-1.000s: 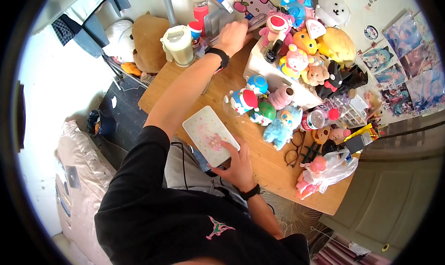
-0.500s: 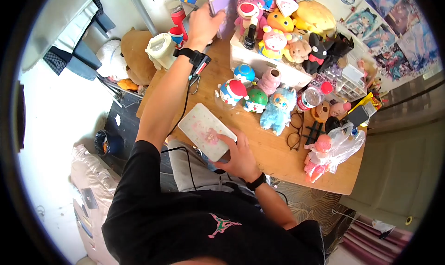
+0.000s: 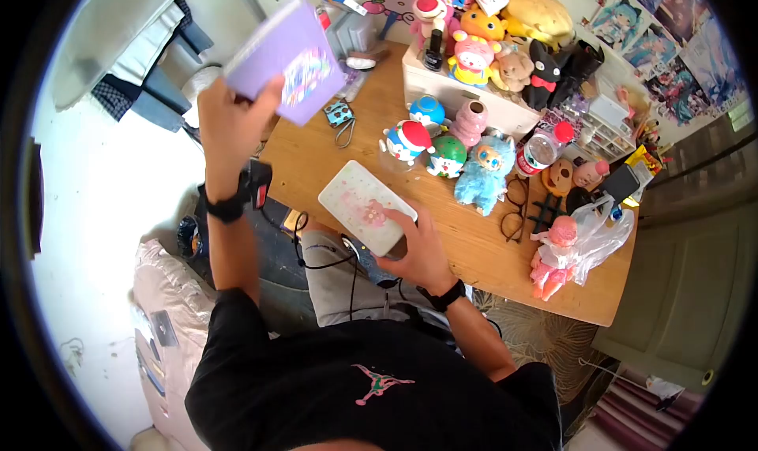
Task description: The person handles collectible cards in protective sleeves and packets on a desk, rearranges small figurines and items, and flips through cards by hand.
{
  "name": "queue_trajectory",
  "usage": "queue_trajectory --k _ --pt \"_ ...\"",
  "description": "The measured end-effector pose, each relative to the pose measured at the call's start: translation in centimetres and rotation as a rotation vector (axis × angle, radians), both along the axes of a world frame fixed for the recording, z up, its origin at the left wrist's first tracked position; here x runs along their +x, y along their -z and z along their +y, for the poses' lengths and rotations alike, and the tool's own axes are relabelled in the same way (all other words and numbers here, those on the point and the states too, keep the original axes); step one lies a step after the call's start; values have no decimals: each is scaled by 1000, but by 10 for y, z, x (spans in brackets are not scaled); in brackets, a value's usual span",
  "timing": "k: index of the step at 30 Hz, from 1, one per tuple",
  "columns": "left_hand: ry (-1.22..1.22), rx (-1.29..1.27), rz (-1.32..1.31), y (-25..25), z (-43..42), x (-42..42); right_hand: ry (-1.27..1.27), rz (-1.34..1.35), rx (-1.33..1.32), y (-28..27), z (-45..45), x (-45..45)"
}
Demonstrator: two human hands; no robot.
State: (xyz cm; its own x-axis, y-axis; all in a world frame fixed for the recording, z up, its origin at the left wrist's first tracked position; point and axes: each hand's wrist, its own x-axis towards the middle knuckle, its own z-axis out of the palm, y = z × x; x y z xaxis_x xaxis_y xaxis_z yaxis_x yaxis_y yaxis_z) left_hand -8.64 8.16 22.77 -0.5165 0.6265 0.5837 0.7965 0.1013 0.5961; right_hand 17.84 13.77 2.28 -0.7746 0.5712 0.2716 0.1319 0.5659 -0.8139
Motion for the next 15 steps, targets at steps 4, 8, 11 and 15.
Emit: queue_trajectory --k 4,8,11,15 --pt "45 -174 169 25 -55 12 -11 33 -51 -1 1 2" --pt "96 -342 465 84 -91 1 7 -9 -29 -6 2 14" --pt "88 -346 540 120 -106 -1 12 -73 0 -9 6 31" --pt "124 -358 634 154 -112 2 -3 -116 42 -12 17 55"
